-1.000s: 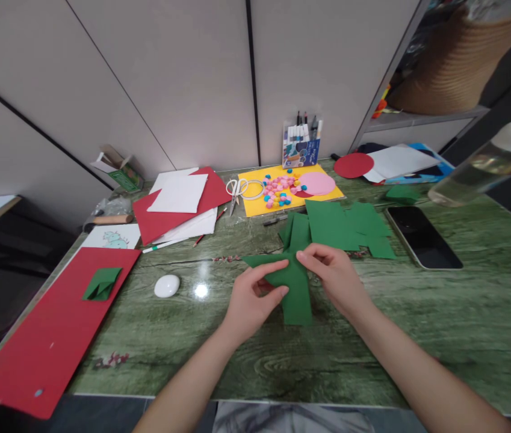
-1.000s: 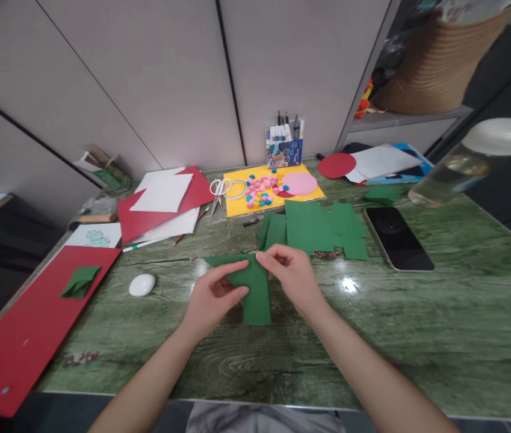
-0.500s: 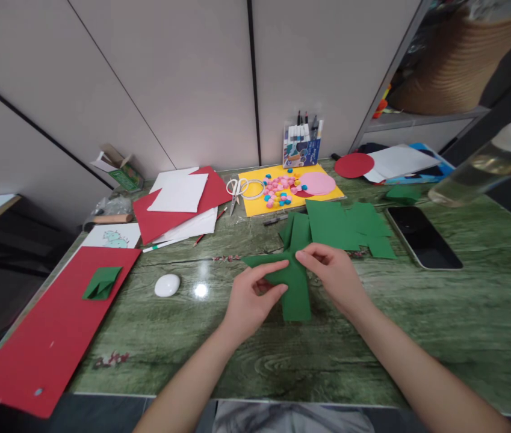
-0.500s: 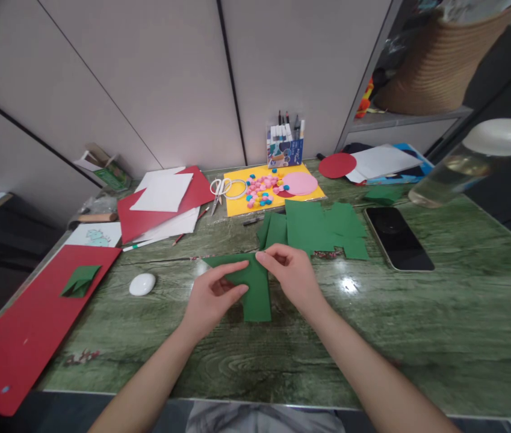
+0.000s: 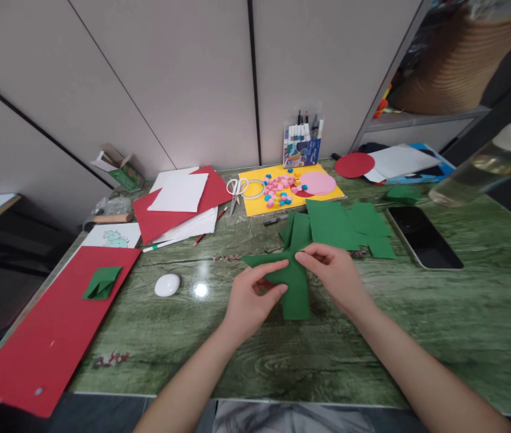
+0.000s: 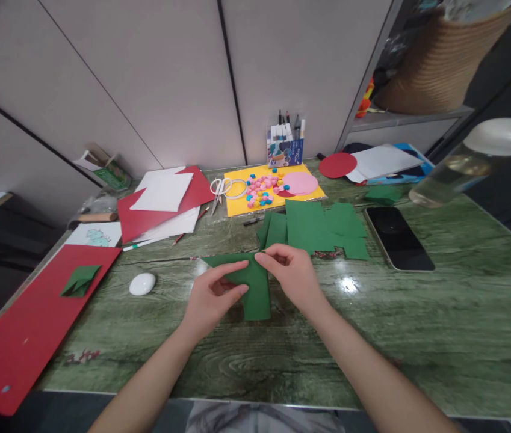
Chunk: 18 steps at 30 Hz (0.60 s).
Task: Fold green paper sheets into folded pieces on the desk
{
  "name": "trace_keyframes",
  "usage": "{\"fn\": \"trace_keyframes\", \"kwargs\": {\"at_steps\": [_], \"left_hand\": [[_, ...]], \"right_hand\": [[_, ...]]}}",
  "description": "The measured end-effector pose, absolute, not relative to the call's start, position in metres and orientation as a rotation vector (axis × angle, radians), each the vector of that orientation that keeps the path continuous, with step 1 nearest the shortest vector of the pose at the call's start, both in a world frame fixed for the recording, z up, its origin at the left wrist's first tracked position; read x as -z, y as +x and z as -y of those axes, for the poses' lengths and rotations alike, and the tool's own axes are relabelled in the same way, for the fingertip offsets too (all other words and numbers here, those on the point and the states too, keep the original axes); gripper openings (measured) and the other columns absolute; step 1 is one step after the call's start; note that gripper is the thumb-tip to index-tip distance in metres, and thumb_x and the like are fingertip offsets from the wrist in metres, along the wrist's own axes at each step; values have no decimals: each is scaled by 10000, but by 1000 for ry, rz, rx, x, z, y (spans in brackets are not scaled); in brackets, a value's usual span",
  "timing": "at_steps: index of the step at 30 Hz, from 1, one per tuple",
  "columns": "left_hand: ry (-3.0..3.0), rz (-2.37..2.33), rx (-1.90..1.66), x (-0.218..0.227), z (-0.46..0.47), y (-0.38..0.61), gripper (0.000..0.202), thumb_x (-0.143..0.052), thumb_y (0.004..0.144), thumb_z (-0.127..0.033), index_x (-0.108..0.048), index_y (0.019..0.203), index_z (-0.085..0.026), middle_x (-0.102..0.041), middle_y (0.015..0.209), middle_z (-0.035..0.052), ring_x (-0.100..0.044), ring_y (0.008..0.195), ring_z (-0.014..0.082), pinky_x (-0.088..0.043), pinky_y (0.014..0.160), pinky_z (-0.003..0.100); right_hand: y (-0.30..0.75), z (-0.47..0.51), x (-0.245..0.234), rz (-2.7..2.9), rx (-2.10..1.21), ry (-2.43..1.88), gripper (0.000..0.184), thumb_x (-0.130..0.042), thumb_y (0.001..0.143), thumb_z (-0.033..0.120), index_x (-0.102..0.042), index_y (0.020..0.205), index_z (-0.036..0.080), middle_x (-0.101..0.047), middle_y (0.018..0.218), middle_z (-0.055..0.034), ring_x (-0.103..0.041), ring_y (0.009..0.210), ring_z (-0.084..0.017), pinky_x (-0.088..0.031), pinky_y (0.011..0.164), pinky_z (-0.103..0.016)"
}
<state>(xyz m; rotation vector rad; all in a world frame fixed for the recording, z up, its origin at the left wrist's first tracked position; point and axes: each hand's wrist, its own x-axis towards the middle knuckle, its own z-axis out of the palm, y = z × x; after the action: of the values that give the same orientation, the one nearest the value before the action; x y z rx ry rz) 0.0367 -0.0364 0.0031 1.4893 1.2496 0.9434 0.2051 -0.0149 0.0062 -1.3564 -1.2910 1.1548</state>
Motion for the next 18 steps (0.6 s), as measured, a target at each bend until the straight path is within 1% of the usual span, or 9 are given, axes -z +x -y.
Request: {"fn": "trace_keyframes", "kwargs": {"at_steps": [3,7,18], "left_hand": [[1501,-1252,-940,-2,36,36,351,-651,699,-168,-662,1042,-242,-662,977,52,-584,782,162,-491,678,256],[1500,-1256,-935,-1,37,36,352,-655,697,-171,-663,1041,-249,-661,973,46,-578,746,149,-488,660,248],[1500,-1247,-930,-1,36,36,355,-644,707,-170,-656,1053,-250,-655,1012,55,-605,798,171,-511,680,267]], "right_hand": [[205,15,-7,1289,-1152,-1360,260,-618,718,416,-594,618,178,-471,564,23,-384,547,-111,-312,504,-238],[205,15,-7,1294,-1147,-1360,272,-616,723,416,-577,601,176,-441,547,32,-363,530,-105,-293,489,-232],[206,15,-7,1295,-1148,-1341,293,-608,731,420,-554,578,177,-396,528,41,-338,518,-101,-271,482,-233]]}}
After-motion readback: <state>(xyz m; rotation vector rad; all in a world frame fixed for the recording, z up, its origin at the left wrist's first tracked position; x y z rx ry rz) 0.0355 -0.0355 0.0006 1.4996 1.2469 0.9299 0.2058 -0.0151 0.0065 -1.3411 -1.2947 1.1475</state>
